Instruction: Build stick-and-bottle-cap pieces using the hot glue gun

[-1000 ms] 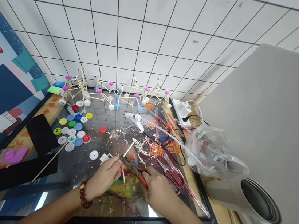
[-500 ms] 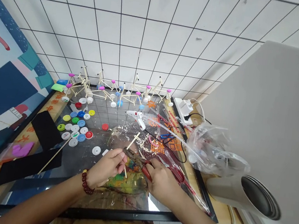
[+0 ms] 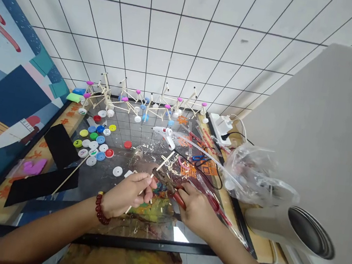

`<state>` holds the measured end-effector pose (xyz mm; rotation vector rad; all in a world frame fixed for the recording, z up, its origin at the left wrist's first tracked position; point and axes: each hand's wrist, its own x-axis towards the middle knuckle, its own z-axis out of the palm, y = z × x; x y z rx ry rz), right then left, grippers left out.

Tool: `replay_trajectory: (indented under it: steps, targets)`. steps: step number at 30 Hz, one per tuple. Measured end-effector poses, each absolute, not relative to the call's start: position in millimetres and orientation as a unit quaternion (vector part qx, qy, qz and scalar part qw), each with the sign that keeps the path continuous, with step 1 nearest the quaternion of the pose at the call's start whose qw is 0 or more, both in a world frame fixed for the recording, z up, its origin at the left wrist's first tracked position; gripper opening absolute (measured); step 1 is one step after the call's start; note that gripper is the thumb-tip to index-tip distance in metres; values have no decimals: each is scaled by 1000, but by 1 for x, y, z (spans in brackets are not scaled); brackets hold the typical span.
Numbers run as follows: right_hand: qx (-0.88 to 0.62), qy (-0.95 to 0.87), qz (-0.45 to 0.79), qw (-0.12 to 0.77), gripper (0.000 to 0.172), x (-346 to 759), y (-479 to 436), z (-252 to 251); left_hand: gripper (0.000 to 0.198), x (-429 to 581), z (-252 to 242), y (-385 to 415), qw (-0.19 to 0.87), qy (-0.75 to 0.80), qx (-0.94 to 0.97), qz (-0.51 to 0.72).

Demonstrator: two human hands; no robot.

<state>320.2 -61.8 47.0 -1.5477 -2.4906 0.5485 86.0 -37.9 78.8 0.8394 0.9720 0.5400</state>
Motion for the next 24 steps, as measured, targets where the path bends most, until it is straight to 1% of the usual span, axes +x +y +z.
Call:
replay_trajectory:
  steps: [1, 4, 6, 7, 8, 10, 12, 13, 15, 17, 19, 20, 21, 22, 23, 24]
  targets:
    - [-503, -825, 230, 113, 15, 321, -64, 50, 33, 84, 76, -38, 746, 446, 430, 245]
    - [-457, -751, 435, 195, 36, 325, -70, 61, 34, 75, 70, -34, 638, 457, 567, 250]
    - [-427, -673, 564, 219, 43, 328, -73, 68, 34, 68, 68, -27, 535, 481, 647, 252]
    - [-414, -642, 607, 221, 44, 329, -73, 70, 34, 65, 67, -21, 478, 493, 683, 248]
    - [-404, -623, 634, 218, 45, 330, -73, 72, 34, 63, 66, -13, 410, 503, 722, 239]
    - [-401, -615, 647, 204, 45, 331, -72, 71, 32, 60, 60, 7, 280, 513, 784, 208]
    - [-415, -630, 627, 194, 45, 329, -70, 68, 32, 59, 52, 29, 191, 532, 813, 137]
    - [-424, -640, 612, 191, 44, 327, -70, 66, 31, 59, 48, 39, 164, 537, 821, 102]
    - [-435, -658, 585, 187, 42, 324, -69, 63, 27, 60, 40, 54, 146, 534, 829, 78]
    - [-442, -673, 565, 180, 40, 322, -70, 61, 23, 63, 39, 59, 137, 528, 834, 83]
    - [-445, -685, 551, 173, 38, 320, -70, 62, 23, 68, 46, 56, 138, 524, 831, 123]
    - [-443, -693, 544, 167, 37, 319, -70, 63, 26, 71, 51, 51, 146, 521, 829, 144]
    - [-440, -702, 537, 159, 37, 319, -70, 65, 28, 73, 58, 44, 192, 511, 812, 207]
    - [-436, -710, 532, 150, 37, 319, -70, 66, 29, 75, 65, 37, 273, 480, 799, 239]
    - [-431, -718, 528, 141, 37, 318, -70, 68, 30, 76, 71, 29, 344, 445, 790, 245]
    - [-425, -725, 526, 131, 37, 319, -71, 70, 29, 75, 76, 20, 382, 422, 781, 258]
